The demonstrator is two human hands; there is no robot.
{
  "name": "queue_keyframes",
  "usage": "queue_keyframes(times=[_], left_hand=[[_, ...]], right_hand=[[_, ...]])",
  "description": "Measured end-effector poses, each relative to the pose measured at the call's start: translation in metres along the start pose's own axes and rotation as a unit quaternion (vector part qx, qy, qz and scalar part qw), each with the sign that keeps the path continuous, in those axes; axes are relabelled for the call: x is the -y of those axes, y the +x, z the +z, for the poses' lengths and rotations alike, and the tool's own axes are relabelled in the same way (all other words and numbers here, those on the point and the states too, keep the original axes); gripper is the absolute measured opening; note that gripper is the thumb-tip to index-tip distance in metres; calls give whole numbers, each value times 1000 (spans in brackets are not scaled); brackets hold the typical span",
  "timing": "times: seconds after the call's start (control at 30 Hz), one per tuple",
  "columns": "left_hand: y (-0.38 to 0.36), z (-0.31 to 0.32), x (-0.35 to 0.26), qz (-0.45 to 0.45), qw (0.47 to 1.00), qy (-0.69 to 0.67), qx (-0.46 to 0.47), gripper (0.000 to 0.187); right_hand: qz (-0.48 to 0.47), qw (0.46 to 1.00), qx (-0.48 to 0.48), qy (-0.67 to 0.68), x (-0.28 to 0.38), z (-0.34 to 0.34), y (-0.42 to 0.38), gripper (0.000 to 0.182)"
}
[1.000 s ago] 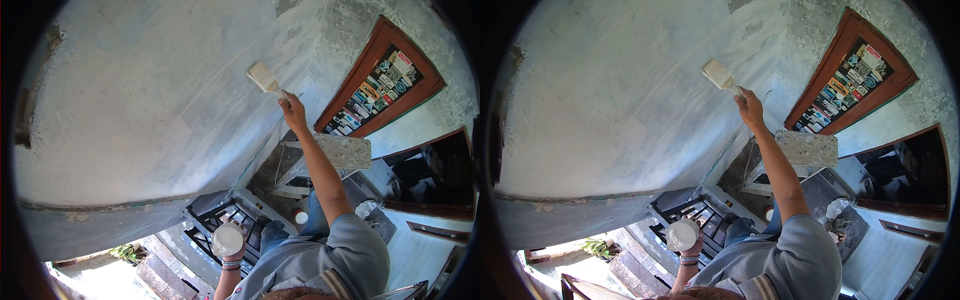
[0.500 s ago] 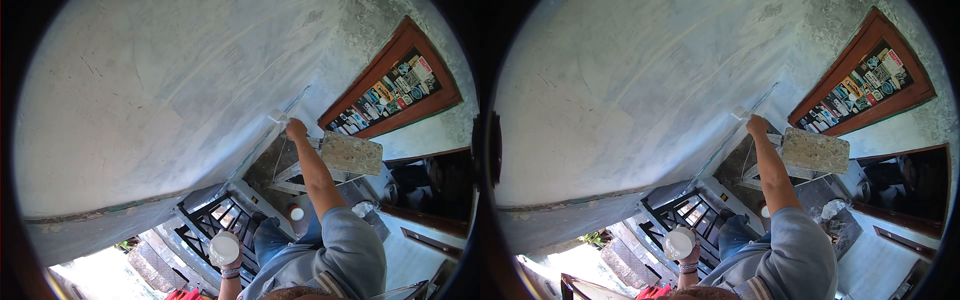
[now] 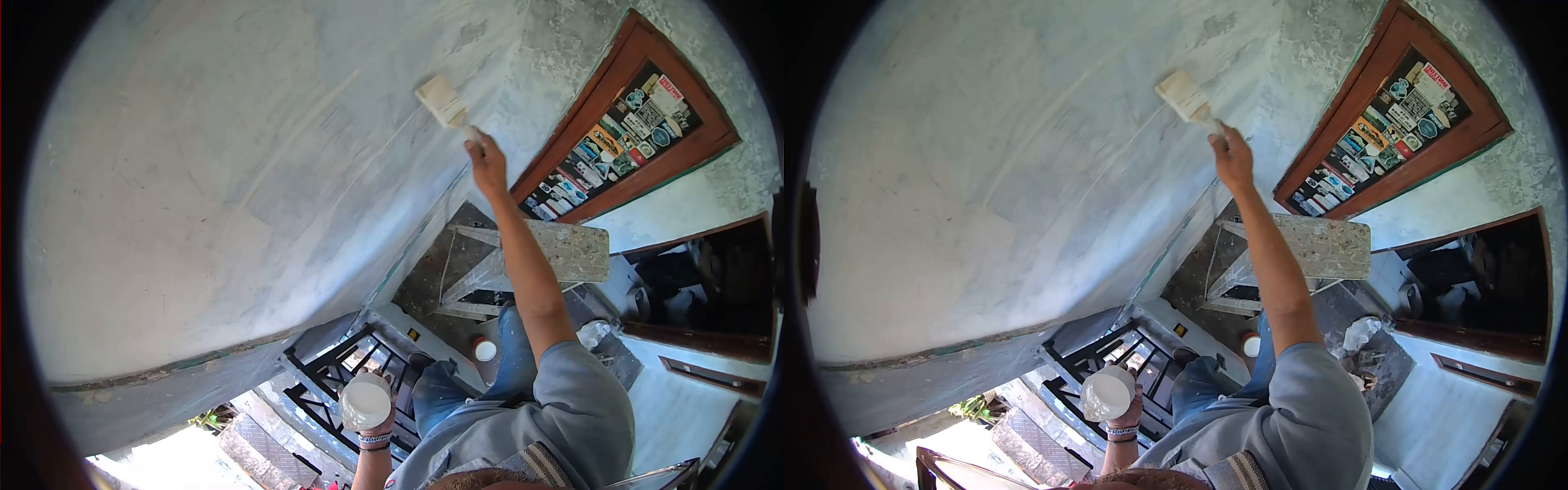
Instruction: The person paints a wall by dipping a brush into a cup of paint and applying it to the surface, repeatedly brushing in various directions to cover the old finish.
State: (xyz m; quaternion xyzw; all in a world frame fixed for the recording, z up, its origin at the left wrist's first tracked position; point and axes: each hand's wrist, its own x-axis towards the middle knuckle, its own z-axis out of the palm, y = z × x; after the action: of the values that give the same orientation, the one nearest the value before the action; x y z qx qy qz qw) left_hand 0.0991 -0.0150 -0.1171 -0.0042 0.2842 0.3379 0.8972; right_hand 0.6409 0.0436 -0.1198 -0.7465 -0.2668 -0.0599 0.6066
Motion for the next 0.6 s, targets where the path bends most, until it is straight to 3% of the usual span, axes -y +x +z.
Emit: queue_keyframes(times=[0.1, 0.2, 0.33, 0.43, 0.5, 0.6], left_hand=[[4, 2, 3, 0, 1000, 6, -15, 74], [1, -4, 3, -1, 1000, 2, -29, 74], [-4, 1, 4, -10, 1000, 3, -19, 71], [-10, 6, 1, -19, 999, 38, 20, 66], [-10, 9, 0, -17, 998, 47, 23, 65], [-7, 1, -1, -7, 999, -10, -42, 76]], right_hand=[[25, 992, 74, -98, -57, 39, -40, 37], [105, 947, 172, -250, -97, 45, -71, 37], [167, 897, 241, -332, -99, 28, -84, 40], [157, 922, 171, -310, -64, 20, -58, 38], [109, 975, 53, -189, -48, 16, -44, 38], [33, 997, -69, 19, -11, 22, -28, 38]])
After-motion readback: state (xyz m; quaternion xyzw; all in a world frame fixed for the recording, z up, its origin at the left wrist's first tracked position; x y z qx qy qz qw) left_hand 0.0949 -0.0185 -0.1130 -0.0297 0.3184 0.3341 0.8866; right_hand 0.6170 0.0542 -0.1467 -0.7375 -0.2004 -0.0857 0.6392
